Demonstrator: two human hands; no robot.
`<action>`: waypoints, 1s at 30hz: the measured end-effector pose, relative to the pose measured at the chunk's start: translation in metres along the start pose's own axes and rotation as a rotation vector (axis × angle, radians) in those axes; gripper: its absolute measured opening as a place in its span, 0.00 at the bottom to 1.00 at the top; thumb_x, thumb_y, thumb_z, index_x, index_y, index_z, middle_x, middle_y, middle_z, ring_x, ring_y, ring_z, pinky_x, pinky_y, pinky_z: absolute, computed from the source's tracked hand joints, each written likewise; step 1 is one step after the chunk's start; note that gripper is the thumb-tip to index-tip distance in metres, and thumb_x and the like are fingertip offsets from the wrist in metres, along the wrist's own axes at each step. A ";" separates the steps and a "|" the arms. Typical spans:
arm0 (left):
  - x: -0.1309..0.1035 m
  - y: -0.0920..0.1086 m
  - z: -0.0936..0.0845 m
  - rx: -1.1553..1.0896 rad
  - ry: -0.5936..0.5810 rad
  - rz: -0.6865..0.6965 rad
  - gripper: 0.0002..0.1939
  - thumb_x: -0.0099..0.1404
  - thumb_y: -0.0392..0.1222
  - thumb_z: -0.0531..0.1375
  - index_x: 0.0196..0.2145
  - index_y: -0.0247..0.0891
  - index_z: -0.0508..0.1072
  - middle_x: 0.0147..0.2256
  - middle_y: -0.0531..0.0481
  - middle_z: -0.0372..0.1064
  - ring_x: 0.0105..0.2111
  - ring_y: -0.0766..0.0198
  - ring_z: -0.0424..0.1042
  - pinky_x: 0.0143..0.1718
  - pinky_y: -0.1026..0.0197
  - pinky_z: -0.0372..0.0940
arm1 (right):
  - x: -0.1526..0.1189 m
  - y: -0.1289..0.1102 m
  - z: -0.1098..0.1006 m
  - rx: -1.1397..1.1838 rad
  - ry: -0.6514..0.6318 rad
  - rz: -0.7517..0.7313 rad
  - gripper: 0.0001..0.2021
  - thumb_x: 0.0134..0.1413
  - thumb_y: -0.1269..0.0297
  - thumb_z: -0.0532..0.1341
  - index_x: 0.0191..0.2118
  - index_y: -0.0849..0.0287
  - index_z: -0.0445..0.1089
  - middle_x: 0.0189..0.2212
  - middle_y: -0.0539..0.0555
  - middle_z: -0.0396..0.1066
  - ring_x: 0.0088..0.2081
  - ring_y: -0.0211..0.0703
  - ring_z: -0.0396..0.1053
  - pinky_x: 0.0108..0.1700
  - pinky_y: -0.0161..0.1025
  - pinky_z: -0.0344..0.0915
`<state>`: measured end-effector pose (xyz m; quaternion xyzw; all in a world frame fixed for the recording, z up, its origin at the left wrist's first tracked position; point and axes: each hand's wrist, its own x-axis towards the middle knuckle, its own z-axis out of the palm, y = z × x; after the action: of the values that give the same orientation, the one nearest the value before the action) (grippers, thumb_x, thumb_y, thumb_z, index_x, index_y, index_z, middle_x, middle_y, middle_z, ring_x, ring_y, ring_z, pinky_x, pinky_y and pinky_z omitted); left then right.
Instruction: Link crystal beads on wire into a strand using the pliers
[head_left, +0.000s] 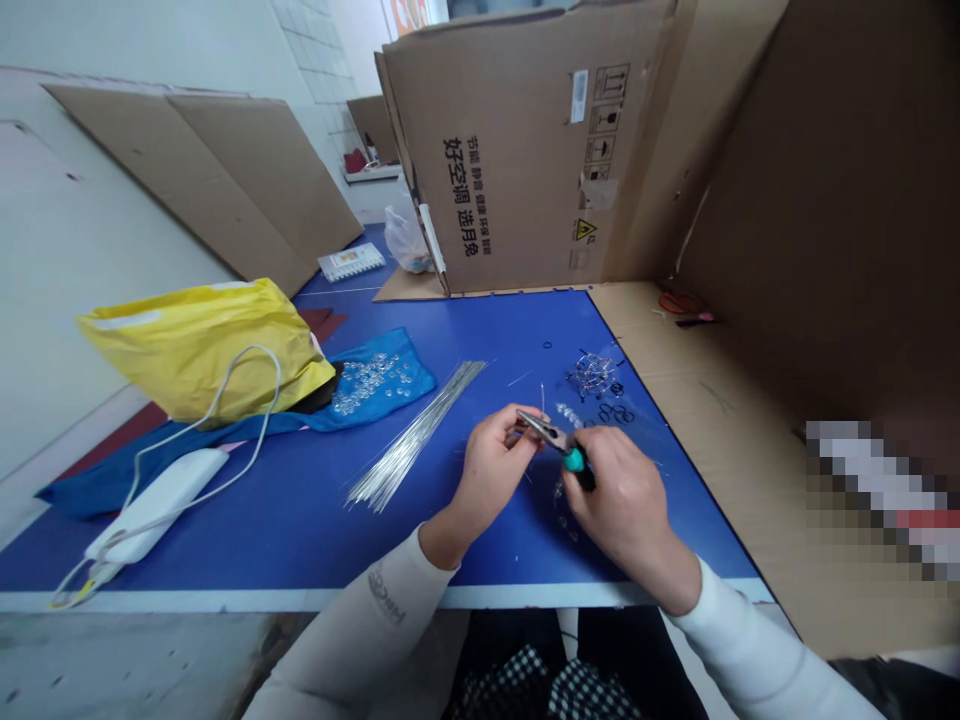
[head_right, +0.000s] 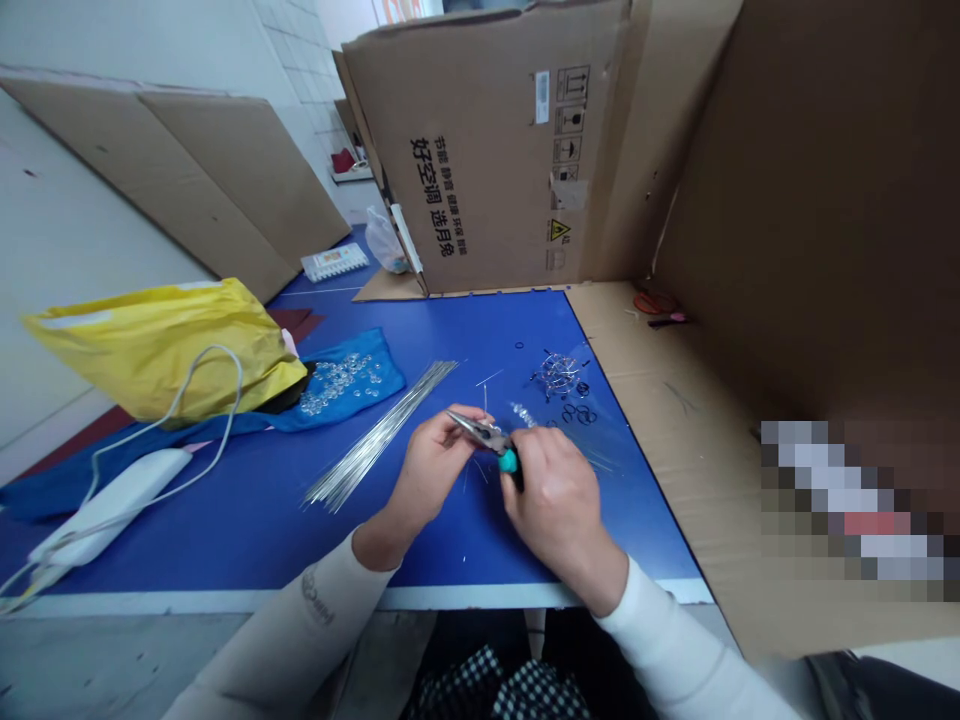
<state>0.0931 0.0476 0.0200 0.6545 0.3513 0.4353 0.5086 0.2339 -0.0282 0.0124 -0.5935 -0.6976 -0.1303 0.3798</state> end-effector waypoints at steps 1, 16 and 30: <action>0.000 0.000 0.001 -0.038 0.012 -0.022 0.04 0.61 0.36 0.61 0.35 0.37 0.73 0.33 0.51 0.73 0.34 0.65 0.72 0.38 0.64 0.66 | -0.001 -0.002 0.001 -0.024 -0.012 -0.018 0.06 0.58 0.71 0.55 0.39 0.60 0.67 0.31 0.57 0.70 0.34 0.48 0.66 0.37 0.43 0.64; 0.007 0.003 -0.005 -0.273 -0.004 -0.202 0.09 0.63 0.45 0.61 0.34 0.36 0.71 0.27 0.52 0.69 0.28 0.66 0.73 0.34 0.63 0.68 | -0.011 0.010 -0.024 0.087 -0.131 0.018 0.13 0.57 0.69 0.58 0.48 0.62 0.65 0.41 0.60 0.71 0.43 0.53 0.68 0.45 0.49 0.67; 0.003 0.010 -0.010 -0.044 -0.019 -0.209 0.10 0.64 0.46 0.59 0.30 0.37 0.71 0.19 0.58 0.54 0.18 0.72 0.52 0.17 0.68 0.46 | -0.024 0.039 -0.027 -0.105 -0.167 -0.032 0.13 0.61 0.60 0.59 0.47 0.64 0.67 0.37 0.61 0.71 0.39 0.51 0.68 0.42 0.48 0.67</action>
<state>0.0851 0.0512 0.0311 0.6071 0.4032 0.3811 0.5689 0.2801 -0.0524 0.0041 -0.6103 -0.7283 -0.1226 0.2864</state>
